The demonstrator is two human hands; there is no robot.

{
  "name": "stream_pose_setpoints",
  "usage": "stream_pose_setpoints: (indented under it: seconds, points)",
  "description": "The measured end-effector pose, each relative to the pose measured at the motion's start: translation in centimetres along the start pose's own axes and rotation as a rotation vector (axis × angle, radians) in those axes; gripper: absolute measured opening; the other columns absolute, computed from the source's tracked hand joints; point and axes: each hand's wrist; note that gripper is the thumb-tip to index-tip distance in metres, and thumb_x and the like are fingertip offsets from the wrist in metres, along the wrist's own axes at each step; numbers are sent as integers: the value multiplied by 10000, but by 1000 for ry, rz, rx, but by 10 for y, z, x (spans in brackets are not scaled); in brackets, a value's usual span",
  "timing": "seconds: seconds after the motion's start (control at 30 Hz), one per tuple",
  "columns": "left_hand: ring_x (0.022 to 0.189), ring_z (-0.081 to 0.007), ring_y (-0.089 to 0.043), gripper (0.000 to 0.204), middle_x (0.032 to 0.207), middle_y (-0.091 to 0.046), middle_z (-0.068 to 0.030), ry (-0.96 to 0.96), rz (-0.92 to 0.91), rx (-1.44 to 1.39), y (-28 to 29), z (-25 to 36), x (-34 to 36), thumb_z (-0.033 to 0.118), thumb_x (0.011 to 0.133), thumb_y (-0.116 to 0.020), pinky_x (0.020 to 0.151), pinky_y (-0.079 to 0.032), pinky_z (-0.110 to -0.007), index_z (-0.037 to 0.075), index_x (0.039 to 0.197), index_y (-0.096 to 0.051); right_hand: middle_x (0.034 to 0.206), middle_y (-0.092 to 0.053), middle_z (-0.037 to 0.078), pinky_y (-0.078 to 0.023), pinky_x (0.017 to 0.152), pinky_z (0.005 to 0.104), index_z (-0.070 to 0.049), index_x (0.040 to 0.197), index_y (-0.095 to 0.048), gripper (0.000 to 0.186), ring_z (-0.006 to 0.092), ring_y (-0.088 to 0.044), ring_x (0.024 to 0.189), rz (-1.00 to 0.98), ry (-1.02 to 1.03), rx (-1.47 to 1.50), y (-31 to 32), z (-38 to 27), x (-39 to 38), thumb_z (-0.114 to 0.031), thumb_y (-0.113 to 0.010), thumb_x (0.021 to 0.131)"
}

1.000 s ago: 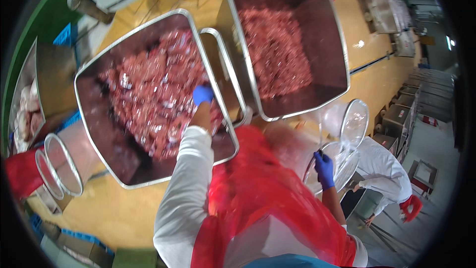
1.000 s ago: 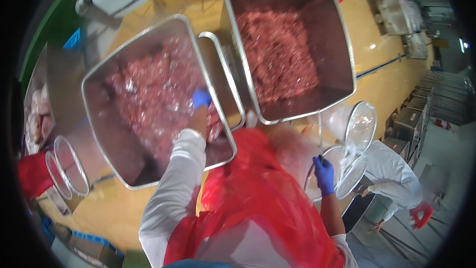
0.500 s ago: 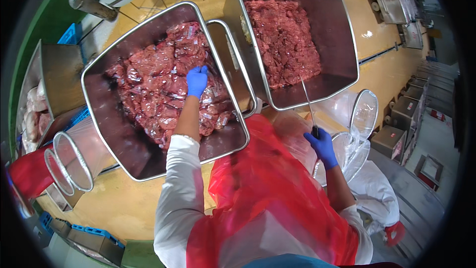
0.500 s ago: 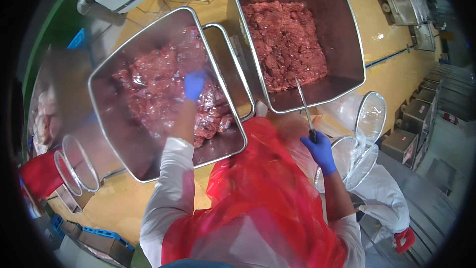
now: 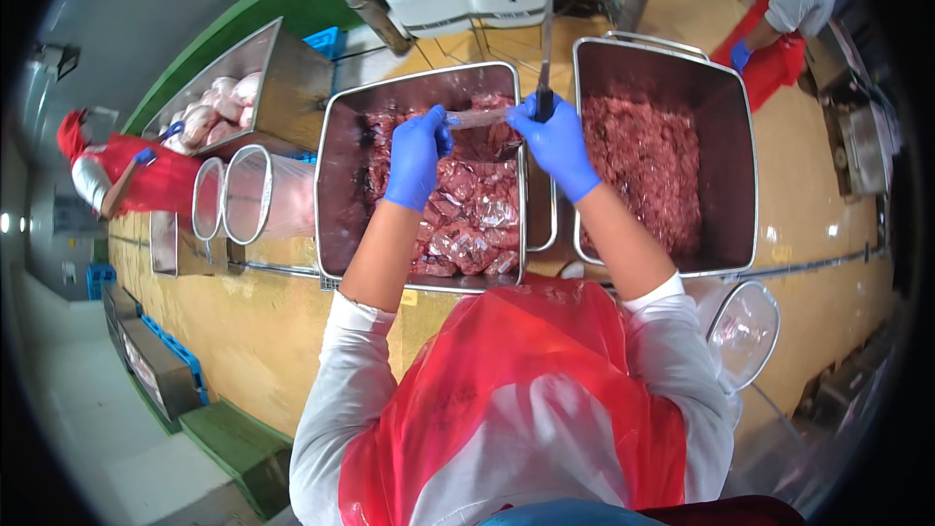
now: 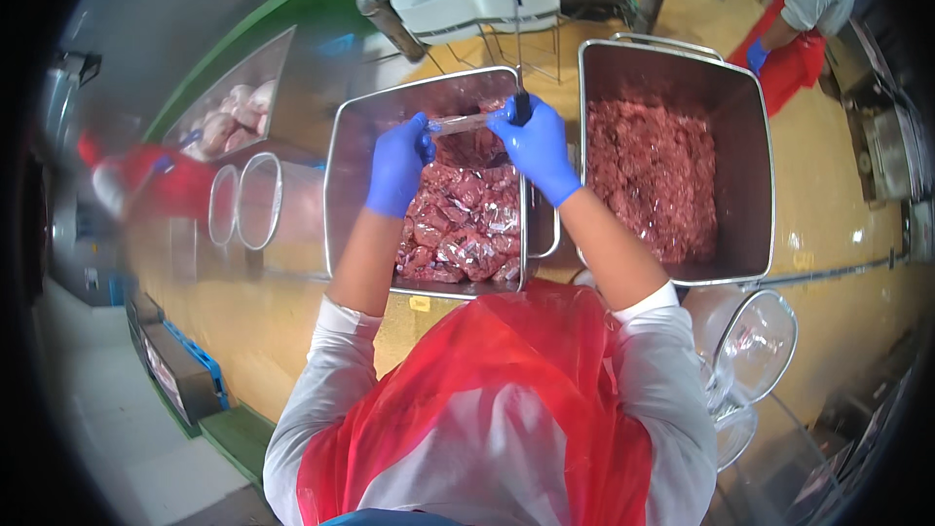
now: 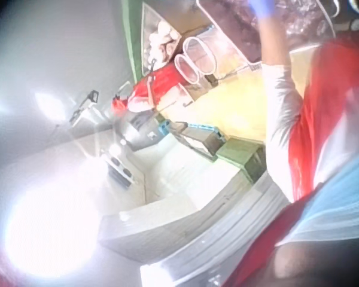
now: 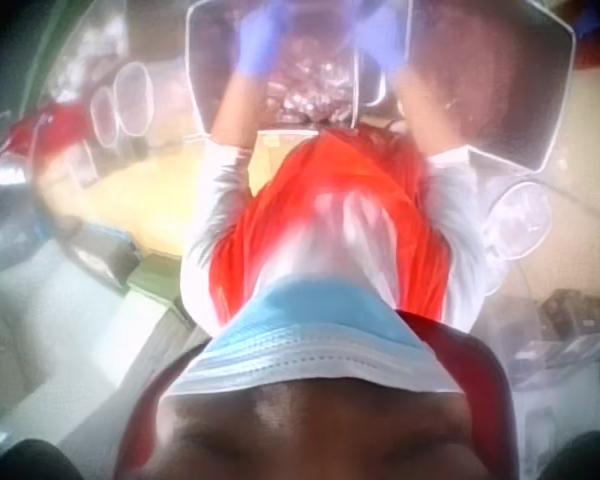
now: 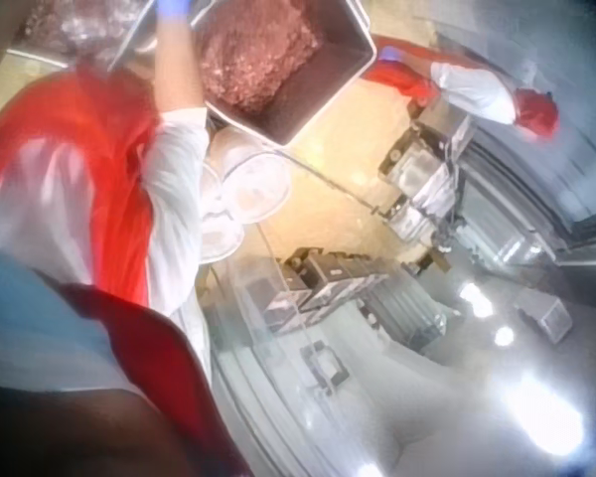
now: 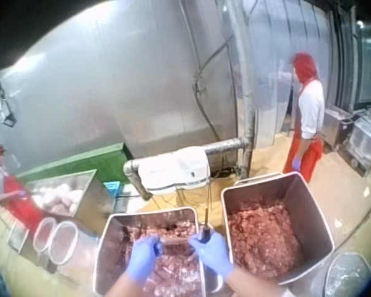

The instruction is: The person uses a knife to cut pieces of raw meat from a metal tray into smaller portions and places them into a plastic bag. The person repeats this process throughout the clip.

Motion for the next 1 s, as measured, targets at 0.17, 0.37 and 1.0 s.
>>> stream_pose_setpoints:
  seconds: [0.17, 0.37, 1.0]
  points:
    - [716, -145, -613, 403, 752, -633, -39, -671, 158, 447, -20, 30, -34, 285, 857, -788, 674, -502, -289, 9, 1120, -659, 762, -567, -9, -470, 697, 254, -63, 825, -536, 228, 75, -530, 713, -360, 87, -118, 40, -94, 30, -7, -755, 799]
    - [772, -159, -664, 283, 824, -716, -88, -589, -400, 664, -85, 40, -28, 200, 821, -800, 748, -523, -310, 4, 1017, -740, 685, -565, 2, -471, 638, 299, -58, 753, -548, 271, 86, -541, 663, -170, 300, -554, 135, -161, 11, -130, -810, 757]
    - [723, -393, -646, 170, 773, -656, -206, -1221, -579, 1273, -212, -54, -83, 178, 869, -665, 655, -509, -463, 18, 824, -705, 907, -692, 228, -540, 706, 515, -18, 1008, -656, 442, 420, -681, 810, 326, -256, -967, 184, -39, -181, -449, -578, 943]
Point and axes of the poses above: each hand's wrist, its own x-axis towards the middle knuckle, its own y-axis out of the back of the hand, z = x × y
